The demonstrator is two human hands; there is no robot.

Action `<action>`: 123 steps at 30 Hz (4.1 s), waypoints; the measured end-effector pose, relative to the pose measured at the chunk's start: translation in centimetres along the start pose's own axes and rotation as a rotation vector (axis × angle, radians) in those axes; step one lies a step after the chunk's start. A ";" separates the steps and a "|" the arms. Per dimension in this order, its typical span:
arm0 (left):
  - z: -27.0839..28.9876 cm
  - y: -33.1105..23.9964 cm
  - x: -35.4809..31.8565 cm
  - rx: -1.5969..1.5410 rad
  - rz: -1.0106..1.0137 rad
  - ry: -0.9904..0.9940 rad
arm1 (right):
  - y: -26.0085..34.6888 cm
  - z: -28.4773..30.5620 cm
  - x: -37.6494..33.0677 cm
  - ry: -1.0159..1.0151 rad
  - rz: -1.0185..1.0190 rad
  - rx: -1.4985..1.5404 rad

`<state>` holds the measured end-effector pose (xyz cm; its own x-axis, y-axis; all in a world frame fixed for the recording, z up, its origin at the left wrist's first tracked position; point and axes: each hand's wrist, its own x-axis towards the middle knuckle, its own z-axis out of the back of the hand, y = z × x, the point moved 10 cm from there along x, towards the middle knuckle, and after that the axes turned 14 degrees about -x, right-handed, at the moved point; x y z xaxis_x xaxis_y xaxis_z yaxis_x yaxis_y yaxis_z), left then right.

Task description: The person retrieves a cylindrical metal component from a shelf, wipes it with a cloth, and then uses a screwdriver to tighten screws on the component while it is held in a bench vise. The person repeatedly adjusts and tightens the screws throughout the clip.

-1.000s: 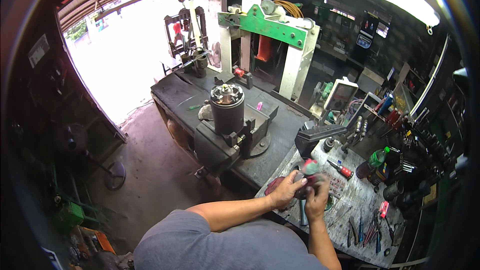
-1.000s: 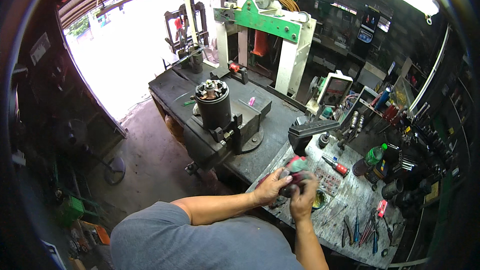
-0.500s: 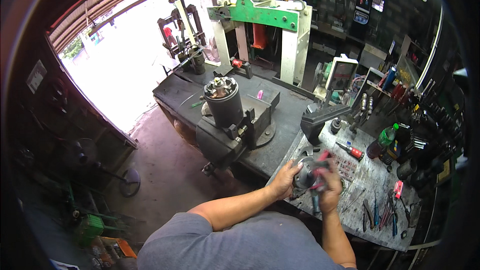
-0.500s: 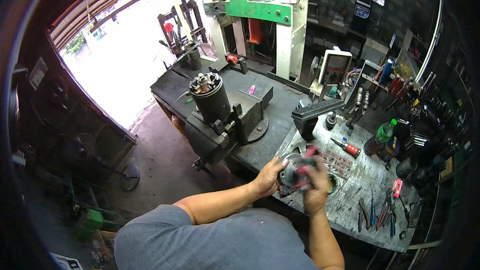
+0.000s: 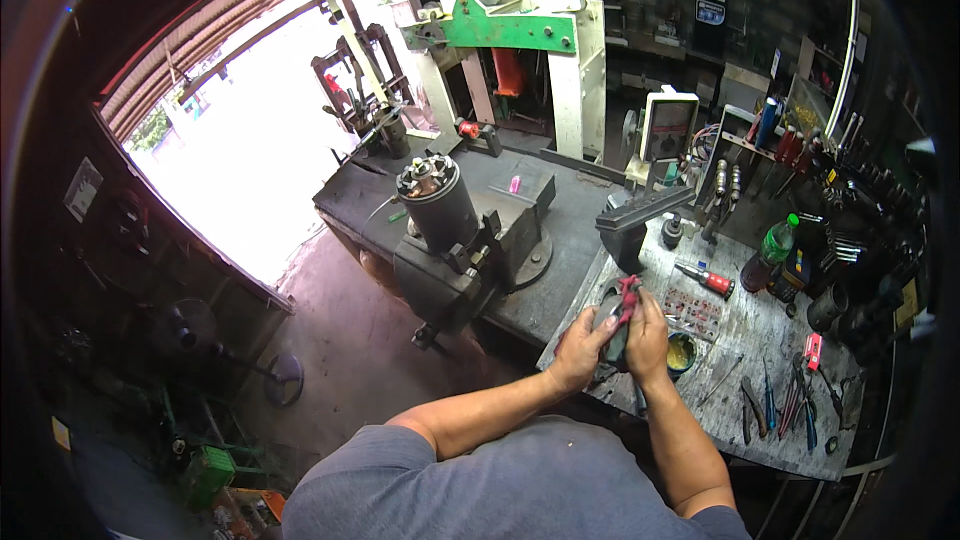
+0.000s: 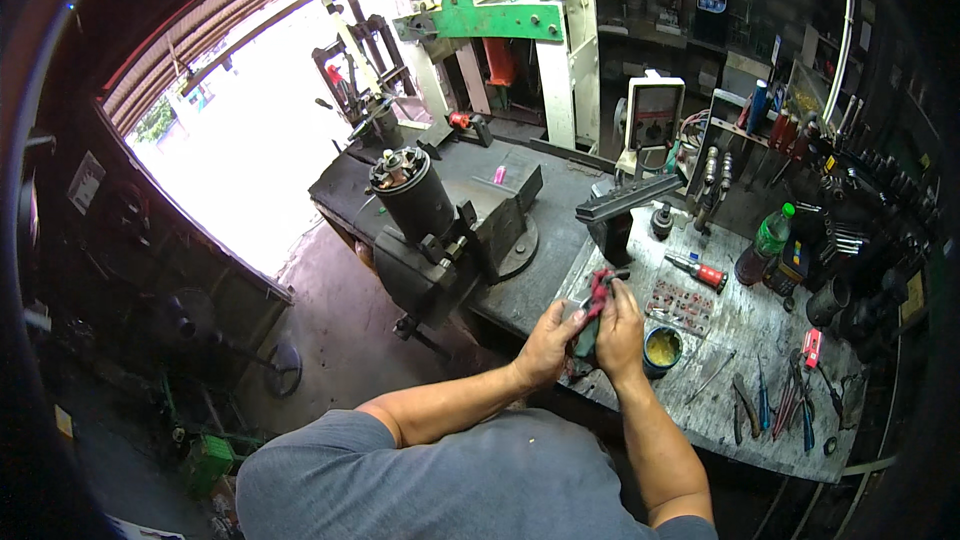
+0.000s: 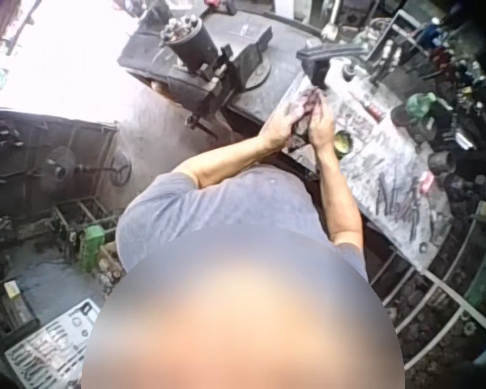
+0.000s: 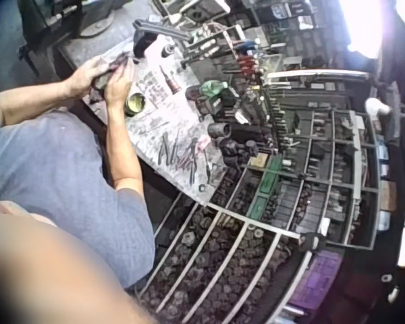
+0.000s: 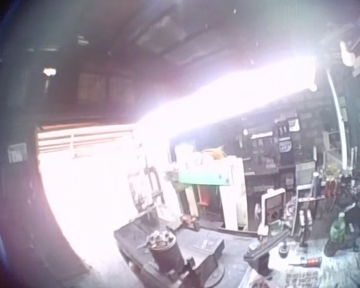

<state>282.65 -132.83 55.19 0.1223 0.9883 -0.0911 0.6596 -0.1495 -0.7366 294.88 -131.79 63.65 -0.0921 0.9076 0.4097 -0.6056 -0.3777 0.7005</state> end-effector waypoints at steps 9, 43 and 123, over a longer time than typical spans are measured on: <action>0.2 -2.9 -2.1 0.186 -0.068 0.122 | -3.7 -3.2 -0.3 0.213 -0.281 0.587; -1.7 -6.7 -1.7 0.240 -0.373 0.232 | 5.1 -0.6 -5.8 0.192 0.416 -0.152; -0.6 -1.7 -1.8 1.283 -0.201 0.281 | -30.1 15.9 -10.4 -0.052 -0.894 -0.743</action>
<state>281.71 -134.35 56.99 0.3559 0.9268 0.1197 -0.4595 0.2851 -0.8412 326.66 -132.73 47.61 0.6240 0.7811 -0.0217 -0.7544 0.6094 0.2442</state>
